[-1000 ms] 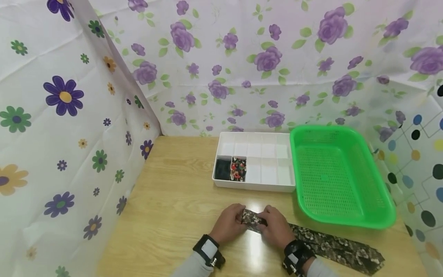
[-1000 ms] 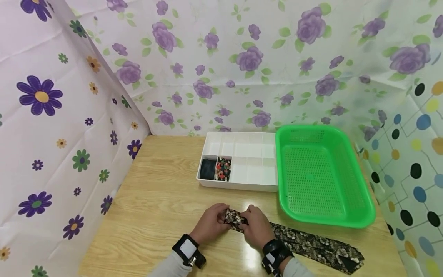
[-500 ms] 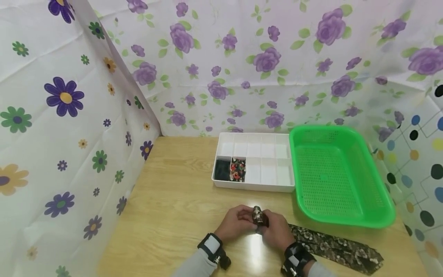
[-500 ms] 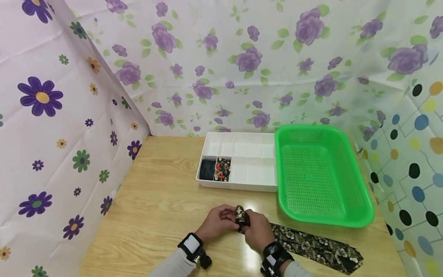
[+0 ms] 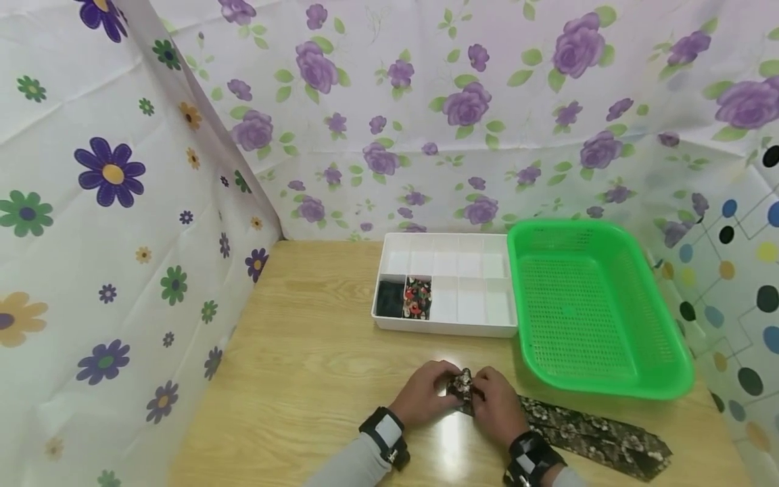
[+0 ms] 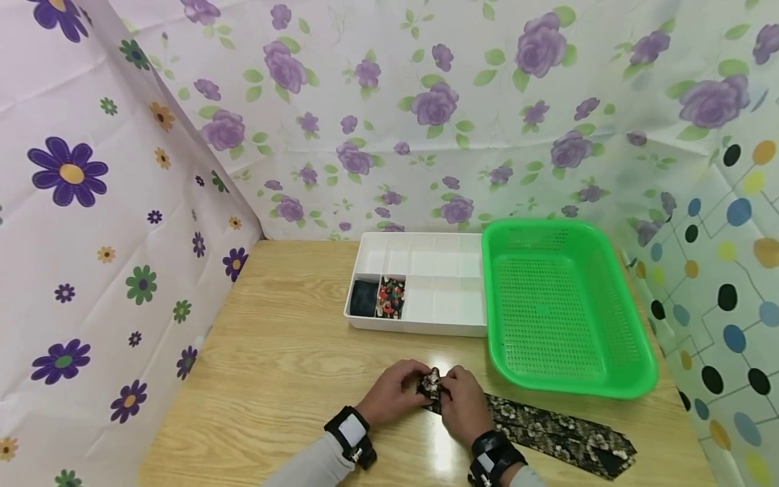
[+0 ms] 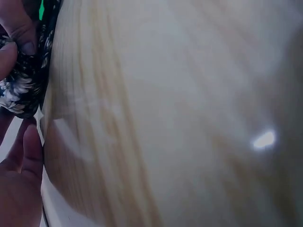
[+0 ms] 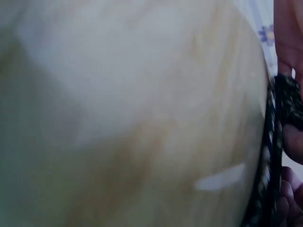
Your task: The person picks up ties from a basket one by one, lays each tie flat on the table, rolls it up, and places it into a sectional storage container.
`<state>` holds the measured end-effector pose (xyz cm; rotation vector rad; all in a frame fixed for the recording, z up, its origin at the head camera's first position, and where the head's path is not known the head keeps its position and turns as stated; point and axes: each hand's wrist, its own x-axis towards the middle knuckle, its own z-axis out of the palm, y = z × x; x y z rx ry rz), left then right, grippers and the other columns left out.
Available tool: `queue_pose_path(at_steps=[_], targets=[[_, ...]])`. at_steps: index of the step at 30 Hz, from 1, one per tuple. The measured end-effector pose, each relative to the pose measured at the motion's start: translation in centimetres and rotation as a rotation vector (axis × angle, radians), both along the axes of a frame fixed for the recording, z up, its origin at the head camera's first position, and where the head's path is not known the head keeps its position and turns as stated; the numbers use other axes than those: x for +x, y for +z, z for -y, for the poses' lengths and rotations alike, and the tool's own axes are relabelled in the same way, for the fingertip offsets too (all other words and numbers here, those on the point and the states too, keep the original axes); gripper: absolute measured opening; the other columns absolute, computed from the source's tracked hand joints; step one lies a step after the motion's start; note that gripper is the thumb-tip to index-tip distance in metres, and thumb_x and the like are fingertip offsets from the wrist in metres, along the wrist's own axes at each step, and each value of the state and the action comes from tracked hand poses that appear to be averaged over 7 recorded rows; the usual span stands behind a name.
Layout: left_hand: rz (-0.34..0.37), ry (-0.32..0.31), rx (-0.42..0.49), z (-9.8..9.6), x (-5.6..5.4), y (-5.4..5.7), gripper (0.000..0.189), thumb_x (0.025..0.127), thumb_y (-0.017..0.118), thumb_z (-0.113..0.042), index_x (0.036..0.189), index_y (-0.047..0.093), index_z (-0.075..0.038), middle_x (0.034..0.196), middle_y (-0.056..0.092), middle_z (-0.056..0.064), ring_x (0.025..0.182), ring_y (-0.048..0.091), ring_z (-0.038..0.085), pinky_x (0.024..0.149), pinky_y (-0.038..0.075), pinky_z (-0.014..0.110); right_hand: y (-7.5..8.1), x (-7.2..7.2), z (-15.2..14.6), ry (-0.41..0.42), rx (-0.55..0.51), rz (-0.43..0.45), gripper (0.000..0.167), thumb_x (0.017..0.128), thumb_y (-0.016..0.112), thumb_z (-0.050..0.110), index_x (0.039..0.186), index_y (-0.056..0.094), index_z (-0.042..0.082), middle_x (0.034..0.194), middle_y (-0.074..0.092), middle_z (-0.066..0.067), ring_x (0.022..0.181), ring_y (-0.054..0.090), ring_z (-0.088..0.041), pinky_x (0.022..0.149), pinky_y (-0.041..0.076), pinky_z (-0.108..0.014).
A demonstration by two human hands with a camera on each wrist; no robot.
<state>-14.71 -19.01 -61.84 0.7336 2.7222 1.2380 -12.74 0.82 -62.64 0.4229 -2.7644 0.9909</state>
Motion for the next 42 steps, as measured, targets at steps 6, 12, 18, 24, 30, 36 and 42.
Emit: queue_pose_path(at_steps=[6, 12, 18, 24, 30, 36, 42], targets=[[-0.071, -0.070, -0.171, -1.2, -0.5, 0.0, 0.039, 0.083, 0.083, -0.025, 0.120, 0.070, -0.027, 0.117, 0.071, -0.012, 0.109, 0.059, 0.003, 0.098, 0.051, 0.021, 1.2, -0.2, -1.9, -0.019, -0.060, 0.158, 0.037, 0.081, 0.071, -0.007, 0.117, 0.072, 0.004, 0.107, 0.068, -0.007, 0.093, 0.067, -0.021, 0.082, 0.059, -0.040], [-0.095, -0.125, -0.257, -1.8, -0.4, 0.8, 0.039, 0.079, 0.085, -0.024, 0.115, 0.073, -0.027, 0.112, 0.072, -0.014, 0.105, 0.057, 0.003, 0.094, 0.049, 0.018, 3.6, 1.1, -2.5, -0.012, -0.076, 0.285, 0.044, 0.085, 0.078, 0.007, 0.128, 0.068, 0.005, 0.100, 0.065, -0.004, 0.079, 0.055, -0.012, 0.068, 0.049, -0.028], [-0.126, -0.136, -0.287, -1.7, -0.2, 1.3, 0.042, 0.076, 0.087, -0.024, 0.117, 0.075, -0.030, 0.116, 0.073, -0.016, 0.110, 0.059, 0.005, 0.099, 0.047, 0.020, 3.0, 2.0, -2.0, -0.068, 0.009, 0.309, 0.037, 0.091, 0.079, 0.018, 0.124, 0.073, 0.005, 0.091, 0.060, -0.003, 0.077, 0.053, -0.013, 0.067, 0.045, -0.029], [-0.048, -0.154, -0.245, -1.0, -0.1, 2.0, 0.060, 0.077, 0.087, -0.015, 0.133, 0.069, -0.026, 0.131, 0.068, -0.006, 0.118, 0.062, 0.011, 0.104, 0.050, 0.024, 2.2, 1.6, -2.1, -0.095, -0.042, 0.355, 0.043, 0.091, 0.077, 0.012, 0.131, 0.068, 0.001, 0.092, 0.059, -0.004, 0.079, 0.053, -0.013, 0.069, 0.046, -0.028], [0.129, -0.160, -0.046, -0.9, -0.2, 1.7, 0.062, 0.079, 0.082, -0.004, 0.137, 0.066, -0.015, 0.122, 0.071, -0.001, 0.098, 0.064, -0.001, 0.086, 0.055, 0.016, 2.4, 1.8, -1.9, -0.152, -0.122, 0.379, 0.025, 0.090, 0.077, 0.006, 0.110, 0.063, 0.003, 0.089, 0.062, -0.003, 0.079, 0.056, -0.014, 0.069, 0.047, -0.029], [0.493, -0.109, 0.331, -1.0, 0.3, 1.3, 0.078, 0.080, 0.074, 0.015, 0.151, 0.048, -0.002, 0.136, 0.066, 0.019, 0.092, 0.067, 0.000, 0.084, 0.059, 0.017, 1.8, 1.7, -2.4, -0.170, -0.127, 0.364, 0.013, 0.090, 0.077, 0.006, 0.087, 0.066, 0.012, 0.087, 0.065, -0.002, 0.079, 0.057, -0.014, 0.069, 0.046, -0.030], [0.605, -0.139, 0.613, -1.3, 0.6, 0.3, 0.065, 0.080, 0.067, 0.023, 0.139, 0.044, 0.009, 0.135, 0.058, 0.038, 0.097, 0.064, 0.004, 0.089, 0.057, 0.018, 0.8, 1.5, -2.9, -0.144, -0.151, 0.345, 0.013, 0.089, 0.076, 0.004, 0.087, 0.067, 0.013, 0.089, 0.063, -0.001, 0.082, 0.058, -0.013, 0.072, 0.048, -0.028]])
